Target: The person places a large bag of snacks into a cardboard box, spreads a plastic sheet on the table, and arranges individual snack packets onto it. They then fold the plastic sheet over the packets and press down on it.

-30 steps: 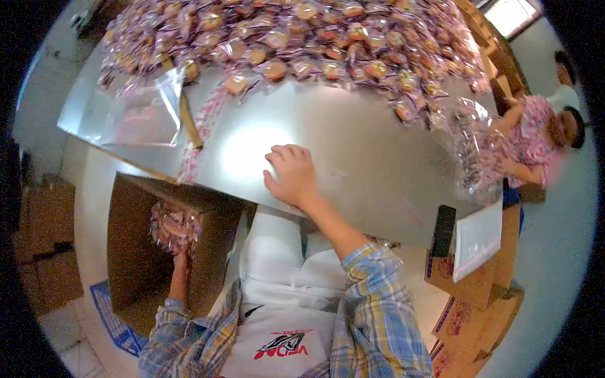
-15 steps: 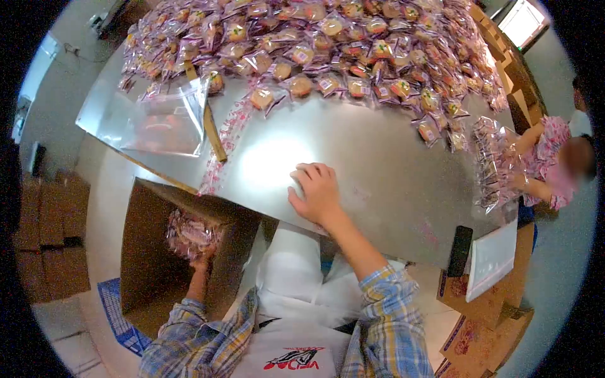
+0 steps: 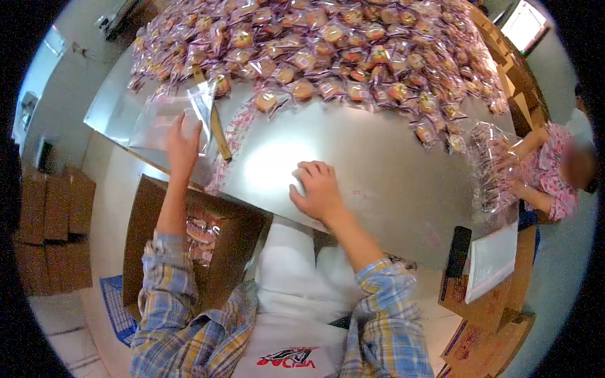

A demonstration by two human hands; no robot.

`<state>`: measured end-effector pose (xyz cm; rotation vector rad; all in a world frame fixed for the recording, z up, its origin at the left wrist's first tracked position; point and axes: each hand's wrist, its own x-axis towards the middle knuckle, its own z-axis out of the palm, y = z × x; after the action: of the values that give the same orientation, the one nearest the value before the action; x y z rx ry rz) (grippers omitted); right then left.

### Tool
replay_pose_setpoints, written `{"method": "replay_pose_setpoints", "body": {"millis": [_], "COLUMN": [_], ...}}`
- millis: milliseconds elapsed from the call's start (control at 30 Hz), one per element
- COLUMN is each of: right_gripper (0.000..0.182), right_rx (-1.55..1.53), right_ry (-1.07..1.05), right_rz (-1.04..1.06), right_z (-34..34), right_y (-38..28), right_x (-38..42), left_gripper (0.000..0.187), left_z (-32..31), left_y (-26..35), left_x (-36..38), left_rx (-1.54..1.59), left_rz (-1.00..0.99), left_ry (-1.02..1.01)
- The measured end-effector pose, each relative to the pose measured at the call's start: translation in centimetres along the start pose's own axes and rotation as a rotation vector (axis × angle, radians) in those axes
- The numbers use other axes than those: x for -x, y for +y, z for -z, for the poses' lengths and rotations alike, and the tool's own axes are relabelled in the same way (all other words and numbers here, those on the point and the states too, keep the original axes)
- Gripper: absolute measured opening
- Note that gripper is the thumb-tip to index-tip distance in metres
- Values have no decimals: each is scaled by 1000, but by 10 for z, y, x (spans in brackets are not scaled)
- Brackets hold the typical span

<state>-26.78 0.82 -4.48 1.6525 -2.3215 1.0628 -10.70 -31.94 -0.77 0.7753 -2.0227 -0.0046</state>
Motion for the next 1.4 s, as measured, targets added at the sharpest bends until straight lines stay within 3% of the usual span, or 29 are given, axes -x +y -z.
{"method": "replay_pose_setpoints", "body": {"millis": [100, 200, 300, 367, 433, 533, 633, 733, 833, 867, 933, 967, 1033, 1133, 1267, 1400], "right_gripper": [24, 21, 20, 19, 19, 18, 18, 17, 17, 17, 16, 16, 16, 16, 16, 14], "right_rx": [-14, -55, -79, -83, -82, -95, -100, -123, -112, -112, -124, -124, -119, -125, -121, -119], "right_ry": [10, 48, 52, 32, 23, 32, 51, 41, 63, 66, 64, 56, 39, 43, 56, 64], "right_rz": [-5, -16, -29, -27, -35, -37, -22, -29, -28, -36, -42, -45, -53, -63, -37, -38], "right_z": [-1, 0, 0, 1, 2, 2, -1, -2, -2, -3, -6, -6, -4, -4, -3, -4], "right_y": [2, 5, 5, 4, 5, 6, 9, 12, 13, 14, 13, 13, 12, 11, 13, 15], "right_x": [0, -1, 0, 1, -1, -2, 0, 1, 2, 2, 2, 0, 0, 1, 2, 3], "left_gripper": [41, 36, 31, 26, 30, 55, 39, 28, 32, 36, 42, 45, 47, 48, 44, 41], "left_z": [-39, -64, -74, -57, -44, -19, -12, -16, 5, 22, 27, 41, 54, 66, 76, 101], "left_y": [-24, -85, -113, -99, -90, -73, -79, -135, -121, -100, -119, -91, -71, -65, -108, -68], "left_x": [-22, -33, -38, -50, -66, -90, -109, -146, -196, -213, -259, -266, -284, -299, -326, -323], "left_rx": [-84, 176, 132, 77, 381, 443, 615, 233, 321, 194, 45, 85, -11, 123, 299, 180], "left_rz": [310, 352, 258, 208, 508, 617, 833, 123, 389, 327, 248, 246, 310, 394, 347, 341], "left_ry": [-631, -618, -528, -423, -427, -393, -529, -931, -624, -707, -754, -600, -633, -292, -176, -488]}}
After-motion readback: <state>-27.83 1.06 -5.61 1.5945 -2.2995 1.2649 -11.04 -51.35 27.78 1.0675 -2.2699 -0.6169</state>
